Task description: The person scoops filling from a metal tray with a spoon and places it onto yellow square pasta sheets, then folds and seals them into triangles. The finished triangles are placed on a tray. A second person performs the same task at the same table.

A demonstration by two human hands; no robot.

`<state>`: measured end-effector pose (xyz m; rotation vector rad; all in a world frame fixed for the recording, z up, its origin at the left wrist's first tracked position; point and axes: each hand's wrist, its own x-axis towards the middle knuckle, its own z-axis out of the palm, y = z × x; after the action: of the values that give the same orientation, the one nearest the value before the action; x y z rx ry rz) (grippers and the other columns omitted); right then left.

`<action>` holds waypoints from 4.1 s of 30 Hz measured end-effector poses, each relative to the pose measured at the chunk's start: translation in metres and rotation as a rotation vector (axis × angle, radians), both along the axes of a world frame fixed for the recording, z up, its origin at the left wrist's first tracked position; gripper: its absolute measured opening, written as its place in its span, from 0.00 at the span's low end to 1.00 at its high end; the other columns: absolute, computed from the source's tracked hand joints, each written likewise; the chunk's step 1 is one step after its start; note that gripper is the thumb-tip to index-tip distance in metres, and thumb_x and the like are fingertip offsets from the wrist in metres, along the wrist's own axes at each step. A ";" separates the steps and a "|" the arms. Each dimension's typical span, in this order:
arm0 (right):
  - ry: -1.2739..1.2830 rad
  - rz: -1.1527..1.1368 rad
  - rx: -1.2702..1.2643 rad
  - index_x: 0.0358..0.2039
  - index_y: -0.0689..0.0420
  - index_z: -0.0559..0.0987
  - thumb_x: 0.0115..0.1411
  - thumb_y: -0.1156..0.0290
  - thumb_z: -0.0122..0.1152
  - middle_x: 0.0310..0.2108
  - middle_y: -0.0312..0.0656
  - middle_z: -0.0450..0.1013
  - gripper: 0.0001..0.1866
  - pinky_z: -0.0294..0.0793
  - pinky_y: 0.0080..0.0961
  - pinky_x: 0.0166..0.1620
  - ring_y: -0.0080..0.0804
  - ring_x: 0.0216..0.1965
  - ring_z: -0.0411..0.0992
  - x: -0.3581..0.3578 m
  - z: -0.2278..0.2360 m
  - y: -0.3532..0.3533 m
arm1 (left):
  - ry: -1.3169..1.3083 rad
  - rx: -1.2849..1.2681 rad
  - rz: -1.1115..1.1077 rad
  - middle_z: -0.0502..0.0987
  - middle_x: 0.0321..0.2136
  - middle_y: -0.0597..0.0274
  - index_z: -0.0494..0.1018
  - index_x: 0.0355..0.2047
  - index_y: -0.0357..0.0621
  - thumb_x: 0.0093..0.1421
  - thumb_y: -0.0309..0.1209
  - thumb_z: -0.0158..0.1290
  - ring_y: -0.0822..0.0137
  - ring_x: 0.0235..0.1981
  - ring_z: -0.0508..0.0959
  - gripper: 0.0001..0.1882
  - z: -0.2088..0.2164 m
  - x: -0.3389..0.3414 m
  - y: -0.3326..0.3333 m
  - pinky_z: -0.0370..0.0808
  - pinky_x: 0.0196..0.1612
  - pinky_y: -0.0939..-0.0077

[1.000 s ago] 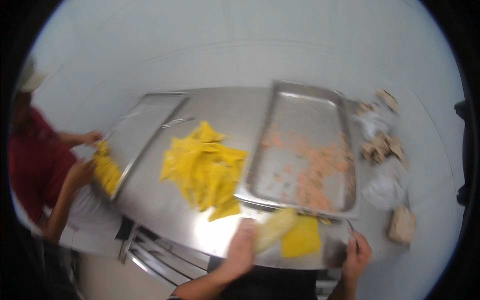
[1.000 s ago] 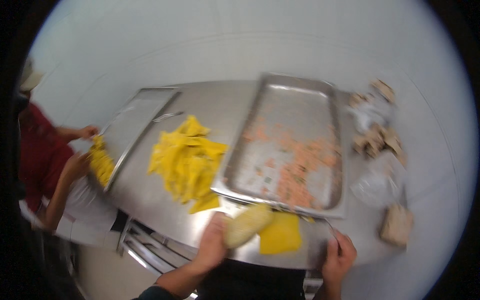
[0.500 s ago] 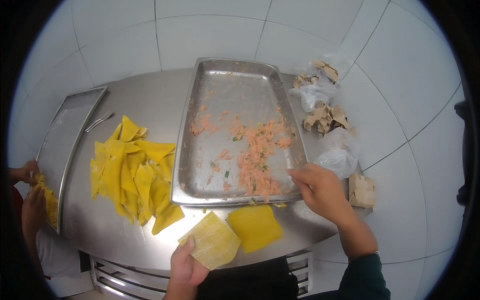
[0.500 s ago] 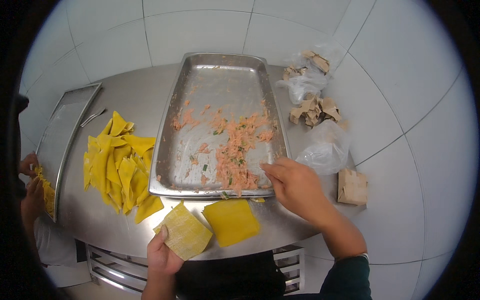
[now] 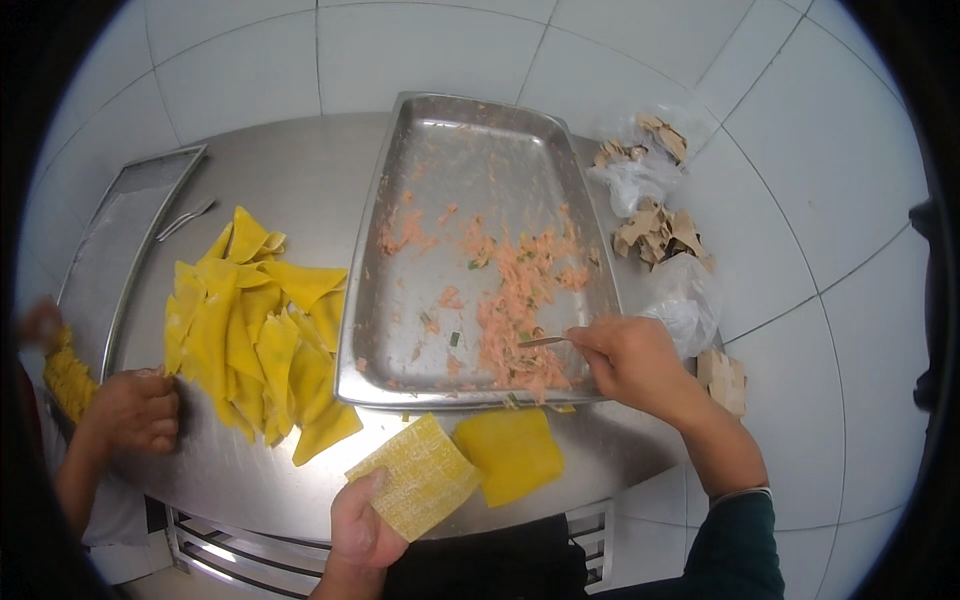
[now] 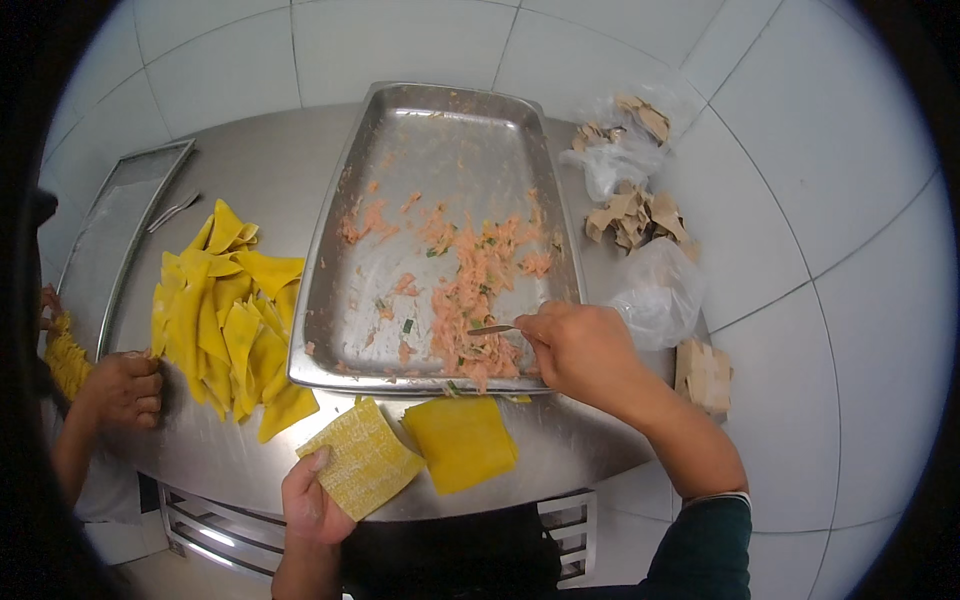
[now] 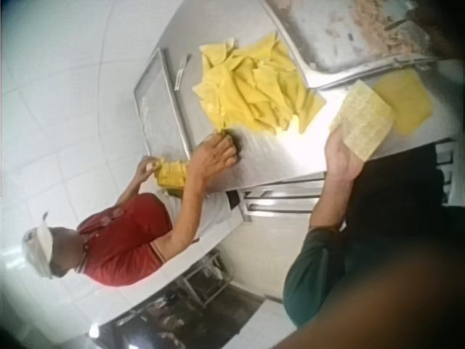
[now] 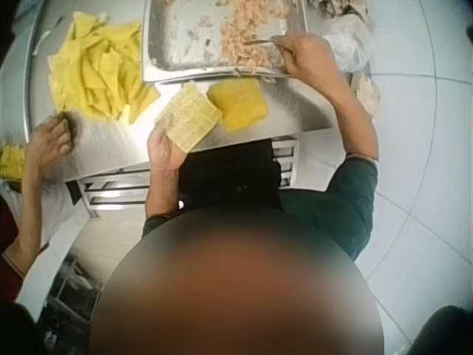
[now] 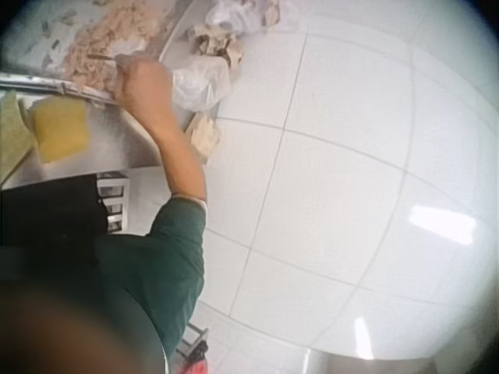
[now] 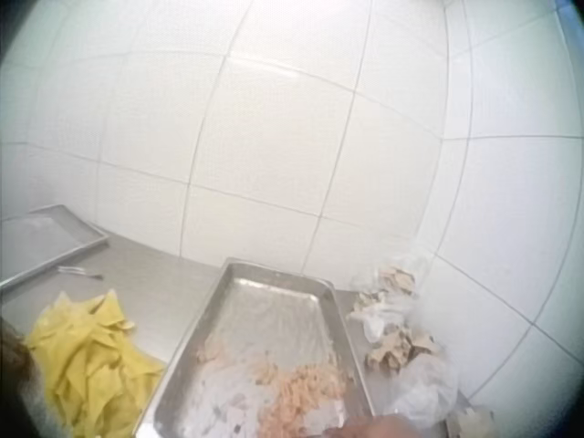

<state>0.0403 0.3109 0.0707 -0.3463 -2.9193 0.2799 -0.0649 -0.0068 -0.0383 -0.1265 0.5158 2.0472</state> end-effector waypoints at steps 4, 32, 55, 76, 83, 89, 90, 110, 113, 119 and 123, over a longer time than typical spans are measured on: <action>-0.120 0.093 -0.112 0.36 0.60 0.85 0.54 0.77 0.62 0.26 0.49 0.77 0.09 0.75 0.38 0.34 0.49 0.29 0.76 -0.001 0.005 -0.001 | 0.014 -0.041 -0.009 0.69 0.60 0.42 0.59 0.65 0.31 0.69 0.36 0.42 0.46 0.60 0.72 0.28 0.004 -0.001 0.003 0.66 0.65 0.48; 0.384 0.068 -0.575 0.50 0.59 0.82 0.51 0.87 0.62 0.30 0.45 0.74 0.24 0.73 0.29 0.33 0.36 0.26 0.72 0.044 -0.043 -0.129 | 0.039 -0.088 0.029 0.67 0.60 0.44 0.56 0.65 0.34 0.73 0.43 0.36 0.50 0.62 0.69 0.28 0.056 0.037 0.039 0.63 0.67 0.53; 0.483 0.218 -0.296 0.49 0.53 0.83 0.41 0.85 0.61 0.28 0.41 0.72 0.30 0.69 0.31 0.28 0.36 0.25 0.71 0.064 -0.066 -0.140 | 0.151 -0.222 0.204 0.64 0.62 0.44 0.56 0.65 0.35 0.75 0.45 0.34 0.50 0.64 0.66 0.28 0.041 0.042 0.025 0.61 0.68 0.53; 0.619 0.109 -0.500 0.40 0.53 0.85 0.43 0.78 0.73 0.20 0.33 0.69 0.19 0.65 0.26 0.23 0.30 0.19 0.69 0.057 -0.064 -0.150 | 0.453 -0.130 -0.052 0.67 0.60 0.44 0.56 0.65 0.30 0.72 0.45 0.44 0.54 0.61 0.69 0.33 0.034 0.062 0.015 0.65 0.65 0.58; 0.593 -0.122 -0.663 0.39 0.57 0.84 0.45 0.77 0.75 0.23 0.39 0.72 0.18 0.64 0.25 0.22 0.30 0.19 0.69 0.053 -0.044 -0.155 | 0.572 -0.286 0.004 0.74 0.51 0.52 0.62 0.59 0.32 0.63 0.30 0.61 0.62 0.54 0.75 0.28 0.028 0.077 0.016 0.70 0.60 0.66; 0.351 -0.095 -0.867 0.36 0.57 0.86 0.47 0.77 0.74 0.19 0.40 0.72 0.13 0.65 0.23 0.23 0.29 0.19 0.70 0.061 -0.039 -0.141 | 0.613 -0.229 -0.041 0.77 0.48 0.56 0.67 0.54 0.33 0.64 0.26 0.59 0.71 0.47 0.77 0.20 0.023 0.072 0.012 0.73 0.51 0.77; 0.321 -0.073 -0.832 0.35 0.57 0.87 0.47 0.77 0.74 0.18 0.39 0.72 0.12 0.66 0.23 0.24 0.28 0.19 0.71 0.062 -0.037 -0.139 | 0.631 -0.193 -0.055 0.78 0.46 0.57 0.69 0.52 0.33 0.64 0.26 0.60 0.71 0.45 0.77 0.18 0.026 0.069 0.008 0.74 0.50 0.78; 0.602 0.094 -1.623 0.46 0.66 0.81 0.53 0.76 0.76 0.35 0.39 0.77 0.20 0.74 0.20 0.38 0.23 0.37 0.75 0.050 -0.069 -0.168 | 0.763 -0.450 0.075 0.83 0.31 0.52 0.79 0.40 0.28 0.70 0.35 0.53 0.67 0.32 0.83 0.17 0.054 0.058 0.000 0.80 0.40 0.76; 0.641 0.116 -1.576 0.45 0.67 0.81 0.54 0.78 0.74 0.37 0.42 0.78 0.17 0.76 0.19 0.40 0.25 0.40 0.77 0.050 -0.070 -0.170 | 0.770 -0.478 0.061 0.83 0.31 0.53 0.79 0.41 0.29 0.70 0.34 0.53 0.68 0.31 0.83 0.16 0.057 0.059 0.001 0.79 0.39 0.77; 0.645 0.049 -1.386 0.40 0.65 0.84 0.57 0.75 0.72 0.35 0.43 0.77 0.11 0.73 0.18 0.34 0.23 0.32 0.75 0.049 -0.070 -0.169 | 0.988 -0.539 0.044 0.84 0.28 0.58 0.81 0.42 0.32 0.70 0.33 0.53 0.72 0.30 0.82 0.14 0.058 0.058 -0.003 0.78 0.38 0.79; 0.574 0.026 -1.420 0.39 0.64 0.85 0.57 0.73 0.73 0.34 0.42 0.77 0.11 0.72 0.18 0.32 0.24 0.30 0.74 0.051 -0.067 -0.164 | 1.056 -0.568 0.036 0.84 0.28 0.58 0.81 0.42 0.34 0.69 0.33 0.54 0.72 0.31 0.83 0.13 0.059 0.054 -0.004 0.78 0.38 0.79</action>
<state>0.0916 0.1470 0.0034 -0.2967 -1.7060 1.9955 -0.0109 -0.0112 0.0204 0.6500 1.7338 1.8138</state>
